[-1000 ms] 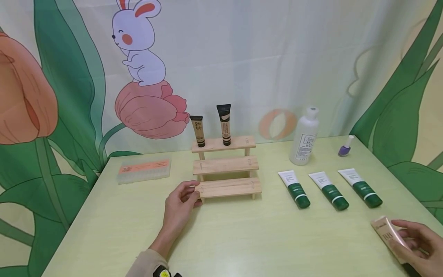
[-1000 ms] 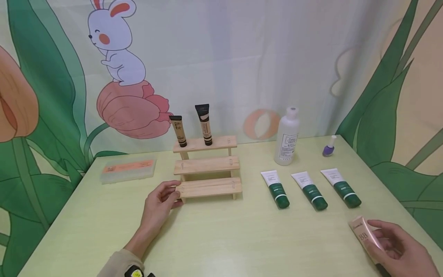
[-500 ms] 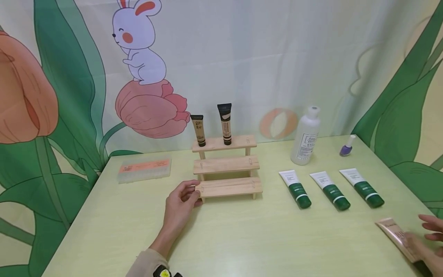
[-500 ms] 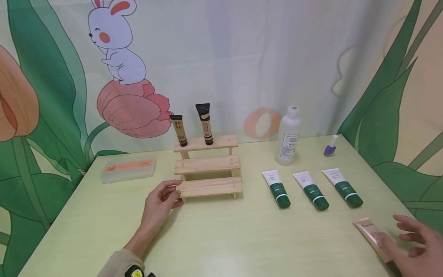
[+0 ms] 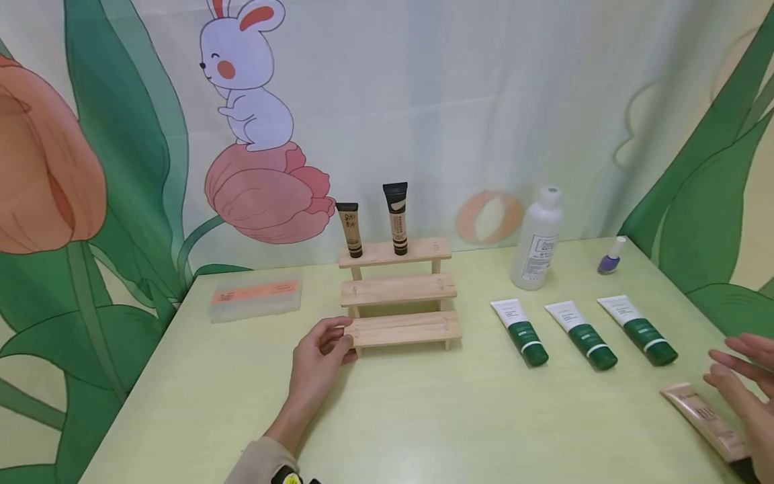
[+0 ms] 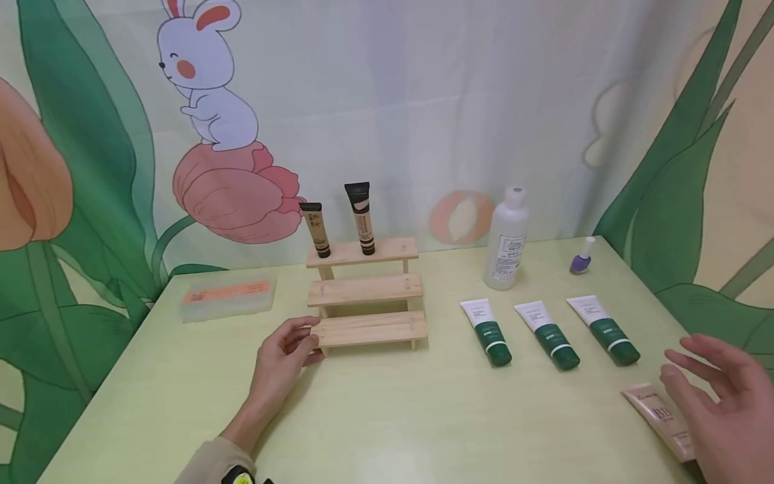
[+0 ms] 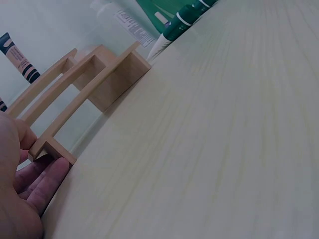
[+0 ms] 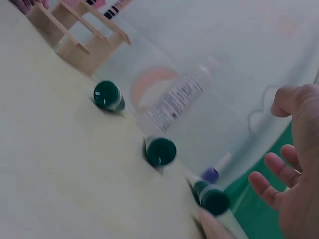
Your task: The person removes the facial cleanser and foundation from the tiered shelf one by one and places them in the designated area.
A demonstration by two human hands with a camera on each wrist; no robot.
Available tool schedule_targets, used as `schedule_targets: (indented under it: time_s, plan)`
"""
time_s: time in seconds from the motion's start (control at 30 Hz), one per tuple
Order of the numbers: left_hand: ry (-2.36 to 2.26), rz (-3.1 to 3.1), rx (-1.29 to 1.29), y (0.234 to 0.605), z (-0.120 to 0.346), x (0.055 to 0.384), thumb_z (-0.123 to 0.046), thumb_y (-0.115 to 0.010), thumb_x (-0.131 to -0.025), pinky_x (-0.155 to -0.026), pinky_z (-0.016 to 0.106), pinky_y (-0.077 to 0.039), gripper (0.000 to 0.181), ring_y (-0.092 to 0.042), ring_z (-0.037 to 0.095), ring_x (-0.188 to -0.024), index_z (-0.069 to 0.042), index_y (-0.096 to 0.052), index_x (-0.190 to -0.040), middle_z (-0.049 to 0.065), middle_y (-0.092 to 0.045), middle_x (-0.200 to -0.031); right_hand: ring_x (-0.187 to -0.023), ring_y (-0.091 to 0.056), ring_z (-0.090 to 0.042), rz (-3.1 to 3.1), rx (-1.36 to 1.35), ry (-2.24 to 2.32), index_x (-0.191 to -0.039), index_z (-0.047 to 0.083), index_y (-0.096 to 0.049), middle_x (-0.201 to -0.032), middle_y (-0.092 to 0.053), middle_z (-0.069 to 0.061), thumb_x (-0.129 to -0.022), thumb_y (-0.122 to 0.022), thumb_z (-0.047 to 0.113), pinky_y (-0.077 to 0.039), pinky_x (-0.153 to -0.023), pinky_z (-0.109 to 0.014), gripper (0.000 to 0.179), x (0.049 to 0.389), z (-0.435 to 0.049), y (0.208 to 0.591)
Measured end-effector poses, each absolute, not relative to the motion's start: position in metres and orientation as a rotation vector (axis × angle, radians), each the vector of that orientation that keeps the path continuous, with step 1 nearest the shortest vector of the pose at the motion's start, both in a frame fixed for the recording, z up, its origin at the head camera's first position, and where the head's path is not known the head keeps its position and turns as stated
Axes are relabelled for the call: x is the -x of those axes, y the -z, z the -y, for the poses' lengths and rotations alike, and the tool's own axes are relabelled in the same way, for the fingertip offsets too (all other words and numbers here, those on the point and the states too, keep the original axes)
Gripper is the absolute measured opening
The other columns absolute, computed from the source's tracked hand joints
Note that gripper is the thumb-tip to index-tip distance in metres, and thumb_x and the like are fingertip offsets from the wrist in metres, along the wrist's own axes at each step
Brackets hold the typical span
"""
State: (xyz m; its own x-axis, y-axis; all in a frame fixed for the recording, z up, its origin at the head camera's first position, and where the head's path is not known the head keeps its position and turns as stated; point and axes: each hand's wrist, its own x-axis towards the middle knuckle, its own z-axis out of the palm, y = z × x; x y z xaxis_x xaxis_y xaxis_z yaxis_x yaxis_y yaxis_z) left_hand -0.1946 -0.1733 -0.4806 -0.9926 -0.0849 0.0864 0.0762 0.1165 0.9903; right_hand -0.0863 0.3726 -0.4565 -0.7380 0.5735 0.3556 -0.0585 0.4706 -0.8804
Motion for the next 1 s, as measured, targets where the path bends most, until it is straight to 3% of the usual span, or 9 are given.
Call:
schedule_targets:
  time_s: [0.27, 0.4, 0.67, 1.0]
  plan:
    - [2.0, 2.252, -0.015, 0.48, 0.173, 0.195, -0.004, -0.071, -0.106, -0.086, 0.034, -0.073, 0.028, -0.078, 0.026, -0.102, -0.014, -0.078, -0.131, 0.016, -0.074, -0.119, -0.124, -0.069, -0.005, 1.949, -0.153, -1.662, -0.158, 0.003, -0.054, -0.145, -0.065, 0.002, -0.1, -0.068, -0.02, -0.058, -0.097, -0.006, 0.064, 0.122, -0.338, 0.409]
    - [2.007, 2.249, -0.014, 0.48, 0.174, 0.194, -0.005, -0.071, -0.106, -0.087, 0.034, -0.073, 0.028, -0.078, 0.027, -0.104, -0.013, -0.078, -0.132, 0.017, -0.073, -0.121, -0.124, -0.072, -0.013, 1.889, -0.338, -1.792, -0.154, -0.004, -0.056, -0.144, -0.068, -0.007, -0.095, -0.072, -0.023, -0.063, -0.098, -0.014, 0.063, 0.144, -0.313, 0.389]
    - [2.023, 2.247, -0.008, 0.483, 0.173, 0.195, -0.004, -0.072, -0.106, -0.087, 0.034, -0.073, 0.027, -0.078, 0.026, -0.104, -0.012, -0.078, -0.131, 0.018, -0.074, -0.121, -0.125, -0.07, -0.014, 2.066, -0.478, -1.659, -0.155, 0.001, -0.055, -0.144, -0.063, -0.004, -0.098, -0.075, -0.014, -0.061, -0.1, -0.013, 0.062, 0.185, -0.26, 0.366]
    - [2.002, 2.248, -0.02, 0.483, 0.174, 0.195, -0.003, -0.071, -0.106, -0.086, 0.034, -0.073, 0.027, -0.078, 0.029, -0.104, -0.012, -0.078, -0.131, 0.018, -0.074, -0.119, -0.125, -0.068, -0.023, 2.083, -0.584, -1.71, -0.151, 0.006, -0.058, -0.141, -0.065, -0.005, -0.1, -0.08, -0.002, -0.065, -0.099, -0.021, 0.057, 0.238, -0.188, 0.354]
